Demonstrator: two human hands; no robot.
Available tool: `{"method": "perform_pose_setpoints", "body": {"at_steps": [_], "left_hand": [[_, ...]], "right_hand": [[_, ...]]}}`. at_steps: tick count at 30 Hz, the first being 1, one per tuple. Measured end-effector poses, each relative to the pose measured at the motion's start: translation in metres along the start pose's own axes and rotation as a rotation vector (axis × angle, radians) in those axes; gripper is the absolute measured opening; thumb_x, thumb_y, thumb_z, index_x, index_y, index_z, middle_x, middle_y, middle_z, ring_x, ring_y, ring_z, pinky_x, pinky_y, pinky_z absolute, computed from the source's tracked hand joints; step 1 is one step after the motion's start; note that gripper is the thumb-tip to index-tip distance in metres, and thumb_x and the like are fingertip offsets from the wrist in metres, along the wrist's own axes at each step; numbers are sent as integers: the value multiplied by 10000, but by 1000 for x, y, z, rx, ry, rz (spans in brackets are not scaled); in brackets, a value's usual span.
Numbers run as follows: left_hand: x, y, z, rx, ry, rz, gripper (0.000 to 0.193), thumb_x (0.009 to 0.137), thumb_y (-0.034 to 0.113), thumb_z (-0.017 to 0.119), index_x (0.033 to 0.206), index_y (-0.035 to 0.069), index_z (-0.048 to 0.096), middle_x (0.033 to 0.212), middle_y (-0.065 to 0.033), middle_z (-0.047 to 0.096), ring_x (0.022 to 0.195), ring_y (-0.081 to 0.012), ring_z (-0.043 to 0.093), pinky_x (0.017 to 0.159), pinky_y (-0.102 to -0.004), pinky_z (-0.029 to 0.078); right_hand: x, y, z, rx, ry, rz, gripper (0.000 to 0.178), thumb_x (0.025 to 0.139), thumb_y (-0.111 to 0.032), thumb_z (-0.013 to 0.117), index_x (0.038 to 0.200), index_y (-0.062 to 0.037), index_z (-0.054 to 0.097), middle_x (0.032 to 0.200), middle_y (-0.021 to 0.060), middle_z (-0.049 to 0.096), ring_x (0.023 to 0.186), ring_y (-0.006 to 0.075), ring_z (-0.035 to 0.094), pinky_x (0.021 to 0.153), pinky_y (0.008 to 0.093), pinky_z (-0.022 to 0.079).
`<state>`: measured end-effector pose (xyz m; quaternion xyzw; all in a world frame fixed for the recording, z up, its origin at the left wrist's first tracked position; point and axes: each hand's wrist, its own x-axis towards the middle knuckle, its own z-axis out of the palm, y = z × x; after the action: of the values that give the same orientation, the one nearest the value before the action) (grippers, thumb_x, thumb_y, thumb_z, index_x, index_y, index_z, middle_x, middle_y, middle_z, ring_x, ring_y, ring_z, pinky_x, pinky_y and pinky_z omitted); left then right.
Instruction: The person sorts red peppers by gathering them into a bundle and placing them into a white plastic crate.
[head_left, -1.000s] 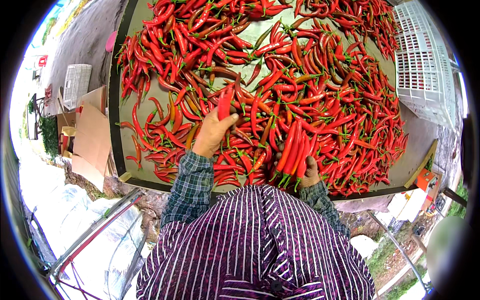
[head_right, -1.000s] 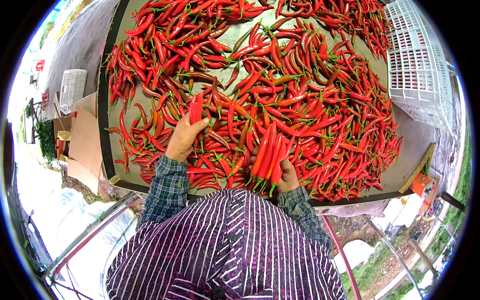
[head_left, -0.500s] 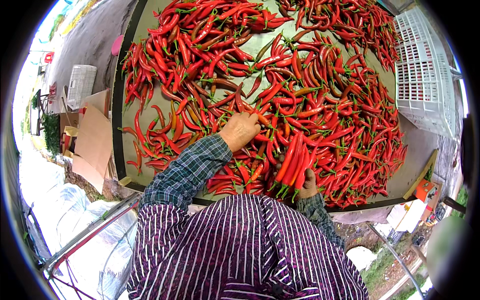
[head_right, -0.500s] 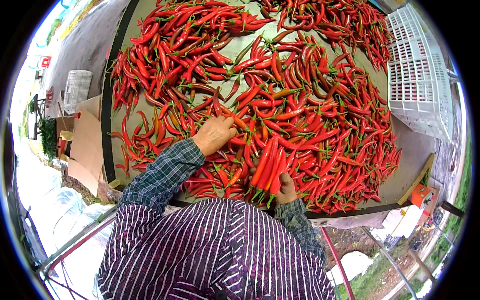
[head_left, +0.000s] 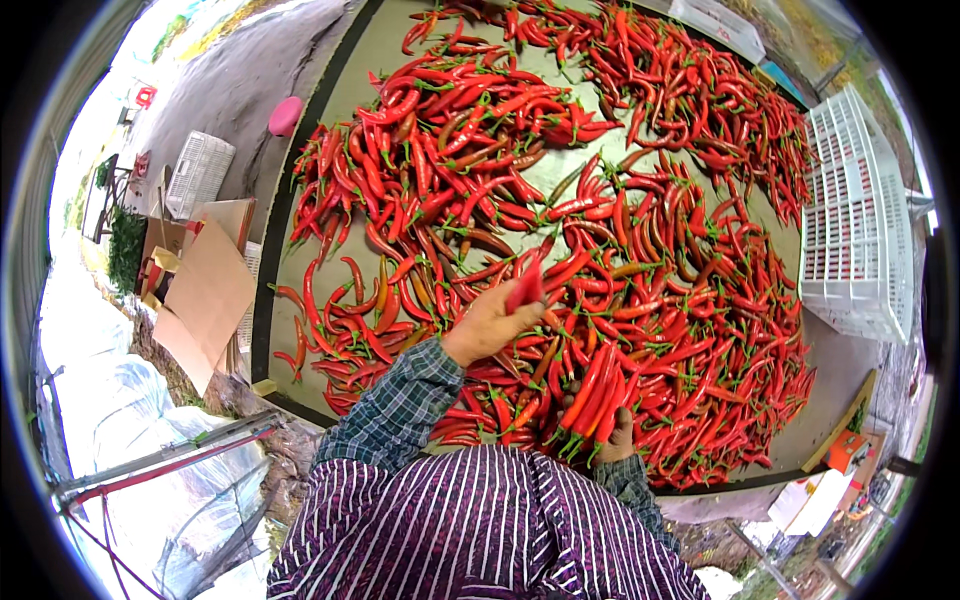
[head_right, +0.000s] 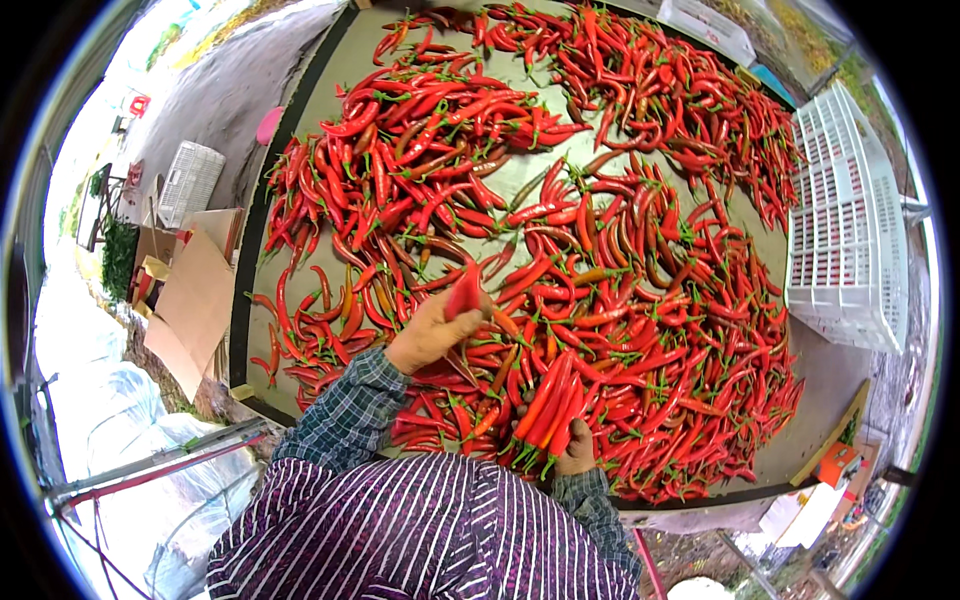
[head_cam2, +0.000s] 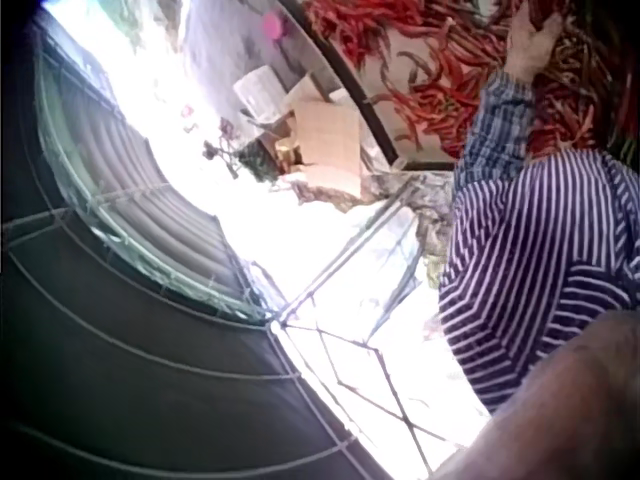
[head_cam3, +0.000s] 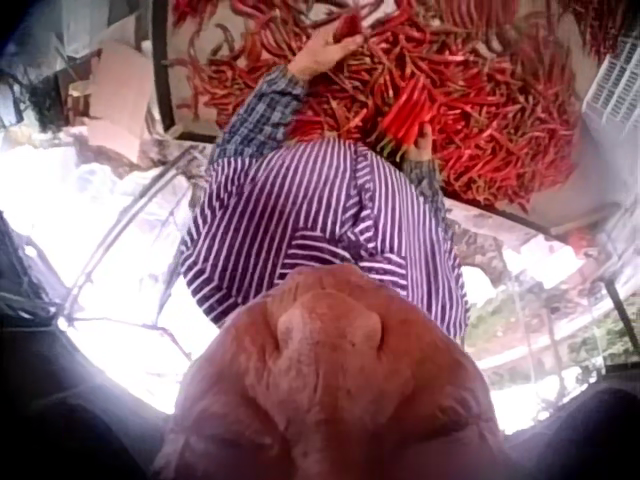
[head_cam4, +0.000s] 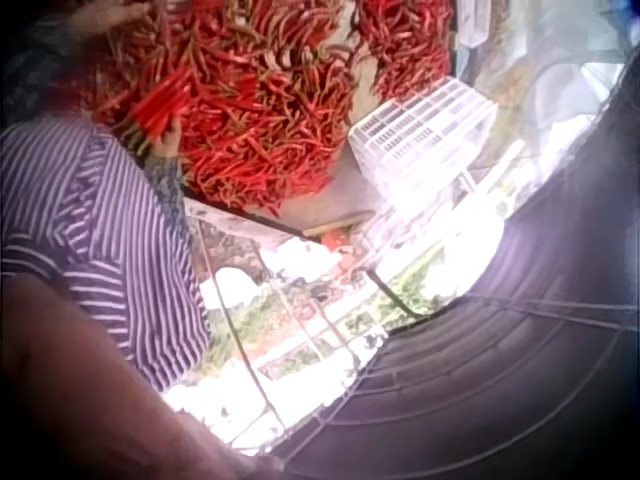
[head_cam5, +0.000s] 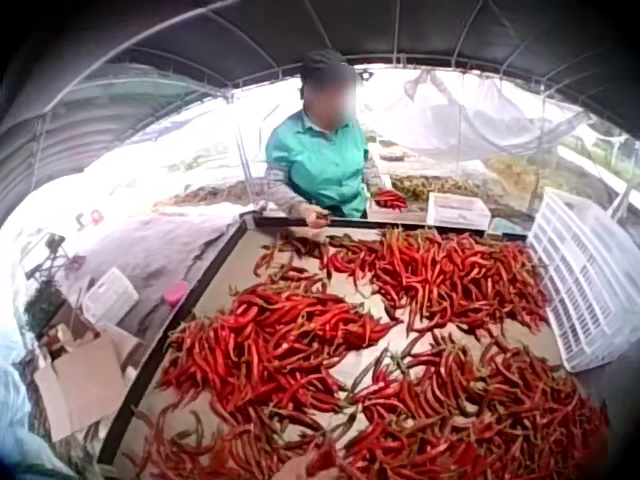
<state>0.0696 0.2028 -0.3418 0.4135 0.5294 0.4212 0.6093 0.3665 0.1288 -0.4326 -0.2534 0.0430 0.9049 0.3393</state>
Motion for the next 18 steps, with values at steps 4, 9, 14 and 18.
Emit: {"method": "perform_pose_setpoints", "body": {"at_steps": [4,9,14,18], "left_hand": [[-17,-1,-28,-429,215,-65,210,925,264,526,1019,78,501,881,-73,619,773,-197,619,661,-295,512],[-26,-24,-50,-685,339,81,185,907,159,559,1050,61,495,791,-46,574,750,-181,596,690,-321,510],[-32,-25,-61,-601,427,78,303,877,118,597,1147,32,491,831,-51,590,773,-157,591,723,-308,496],[-27,-12,-68,-651,430,120,259,856,118,618,1078,10,539,850,-58,602,770,-157,593,707,-295,504]], "right_hand": [[5,-1,-3,-125,55,-1,806,704,-512,674,1281,-12,416,1164,159,561,1027,347,553,910,485,451],[11,-3,-10,-115,51,46,807,701,-481,685,1298,-19,396,1178,160,555,1038,352,542,936,532,416],[17,-1,-7,-79,18,-47,817,725,-485,681,1283,26,374,1184,199,542,1034,401,556,883,579,444],[19,-6,-4,-76,40,-22,808,673,-446,727,1284,-29,403,1157,151,559,1040,342,539,924,535,422]]}}
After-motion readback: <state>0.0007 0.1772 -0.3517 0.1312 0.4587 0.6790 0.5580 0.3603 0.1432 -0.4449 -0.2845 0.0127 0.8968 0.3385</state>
